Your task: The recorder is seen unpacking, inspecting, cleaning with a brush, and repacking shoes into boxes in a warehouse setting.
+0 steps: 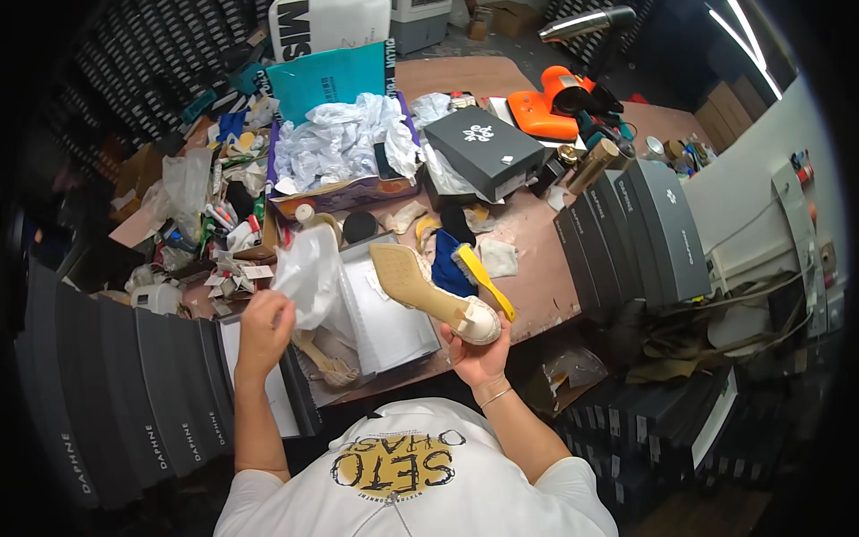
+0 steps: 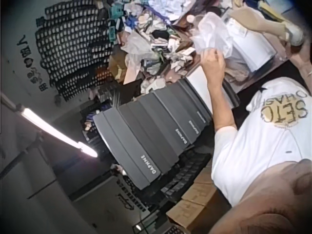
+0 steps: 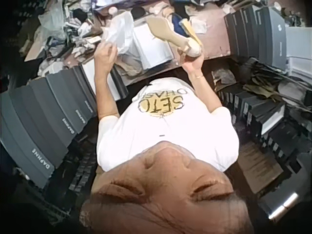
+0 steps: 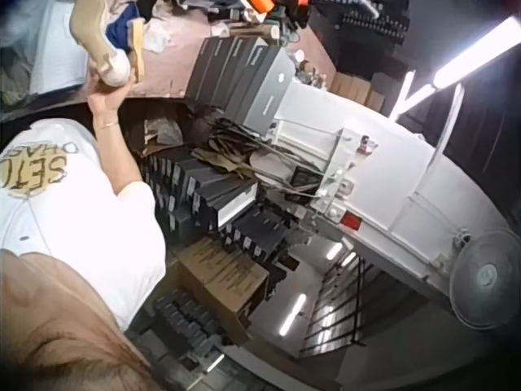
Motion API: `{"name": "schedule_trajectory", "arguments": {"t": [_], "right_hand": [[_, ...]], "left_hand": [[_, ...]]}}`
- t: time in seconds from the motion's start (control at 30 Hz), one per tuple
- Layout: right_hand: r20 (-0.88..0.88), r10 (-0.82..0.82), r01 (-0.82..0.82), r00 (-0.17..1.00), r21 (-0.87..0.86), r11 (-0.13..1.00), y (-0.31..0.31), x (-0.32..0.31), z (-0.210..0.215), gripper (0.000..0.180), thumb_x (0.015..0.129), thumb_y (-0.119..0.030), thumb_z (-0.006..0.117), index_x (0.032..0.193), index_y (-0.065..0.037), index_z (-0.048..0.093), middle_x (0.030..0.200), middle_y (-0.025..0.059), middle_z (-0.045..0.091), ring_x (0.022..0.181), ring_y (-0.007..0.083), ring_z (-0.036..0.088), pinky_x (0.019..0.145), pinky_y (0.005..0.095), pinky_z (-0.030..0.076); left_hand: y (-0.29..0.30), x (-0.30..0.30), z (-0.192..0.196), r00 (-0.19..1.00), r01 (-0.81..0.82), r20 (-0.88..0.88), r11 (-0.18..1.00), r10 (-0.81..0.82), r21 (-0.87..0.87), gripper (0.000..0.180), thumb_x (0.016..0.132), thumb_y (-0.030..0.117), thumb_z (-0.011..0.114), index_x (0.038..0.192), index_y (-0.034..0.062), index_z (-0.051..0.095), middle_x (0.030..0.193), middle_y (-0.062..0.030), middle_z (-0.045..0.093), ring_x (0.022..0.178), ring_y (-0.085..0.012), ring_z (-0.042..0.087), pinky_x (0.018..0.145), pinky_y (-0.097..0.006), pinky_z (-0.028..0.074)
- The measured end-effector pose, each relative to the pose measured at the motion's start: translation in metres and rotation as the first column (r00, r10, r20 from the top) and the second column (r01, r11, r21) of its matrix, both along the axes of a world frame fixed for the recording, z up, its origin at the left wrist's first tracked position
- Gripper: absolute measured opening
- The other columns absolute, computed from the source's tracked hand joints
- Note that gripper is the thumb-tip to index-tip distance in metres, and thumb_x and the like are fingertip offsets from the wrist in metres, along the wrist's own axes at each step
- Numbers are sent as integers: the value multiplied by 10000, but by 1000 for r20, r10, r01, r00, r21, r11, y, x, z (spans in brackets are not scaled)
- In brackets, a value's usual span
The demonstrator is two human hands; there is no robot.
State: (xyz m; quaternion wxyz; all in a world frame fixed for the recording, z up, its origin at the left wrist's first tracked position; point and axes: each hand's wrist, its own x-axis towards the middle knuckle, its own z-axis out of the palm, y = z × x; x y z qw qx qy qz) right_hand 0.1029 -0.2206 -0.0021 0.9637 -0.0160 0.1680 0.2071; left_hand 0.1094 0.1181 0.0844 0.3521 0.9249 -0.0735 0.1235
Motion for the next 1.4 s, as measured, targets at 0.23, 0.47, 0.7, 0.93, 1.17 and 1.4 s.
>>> {"name": "schedule_trajectory", "arguments": {"t": [0.23, 0.47, 0.7, 0.93, 1.17, 1.4], "right_hand": [[39, 167, -169, 985, 43, 985, 0, -27, -13, 627, 838, -525, 514, 1296, -97, 486, 1230, 200, 548, 1050, 430, 580, 741, 399, 594], [-3, 513, -500, 858, 216, 839, 22, -10, -19, 705, 840, -542, 509, 1364, -81, 409, 1277, 222, 504, 1172, 414, 508, 840, 444, 560], [-57, 844, -555, 533, -776, 298, -13, 83, -45, 577, 946, -529, 438, 1086, 13, 577, 972, 98, 587, 739, 187, 652, 564, 287, 548], [33, 699, 616, 715, -504, -606, -47, 268, -144, 379, 729, -183, 731, 1021, -34, 540, 1039, 187, 576, 957, 369, 567, 809, 433, 468], [-105, 659, 570, 745, -412, -710, -37, 282, -163, 417, 695, -108, 647, 1089, -41, 529, 1064, 166, 596, 987, 348, 574, 852, 462, 444], [283, 915, 936, 286, -289, -203, 19, 269, -91, 396, 729, -59, 612, 1121, -45, 561, 1056, 130, 592, 1022, 305, 530, 954, 439, 352]], "left_hand": [[-13, -51, -104, 660, 432, -730, 885, -178, 174, 402, 828, 381, 598, 987, 19, 673, 899, -222, 658, 863, -381, 629, 773, -430, 493], [-90, -77, -73, 670, -268, -709, 819, -221, -508, 662, 871, 467, 598, 1329, 9, 459, 1099, -164, 644, 889, -278, 659, 803, -366, 503], [-125, -52, -92, 944, -277, -307, -212, 125, -937, 453, 954, 282, 414, 1324, 25, 369, 1056, -172, 589, 1011, -274, 574, 925, -422, 448], [-139, -51, -67, 888, -418, -449, 241, -94, -876, 505, 937, 268, 428, 1318, -52, 341, 931, -156, 614, 924, -267, 620, 860, -378, 491], [-167, -49, -109, 842, -400, -485, 332, -234, -854, 417, 947, 121, 405, 1325, -23, 302, 1171, -169, 540, 1112, -240, 552, 943, -353, 448], [-143, -13, -109, 890, -431, -442, 113, -111, -895, 433, 944, 148, 368, 1344, 11, 270, 1138, -181, 520, 1123, -342, 549, 935, -418, 452]]}}
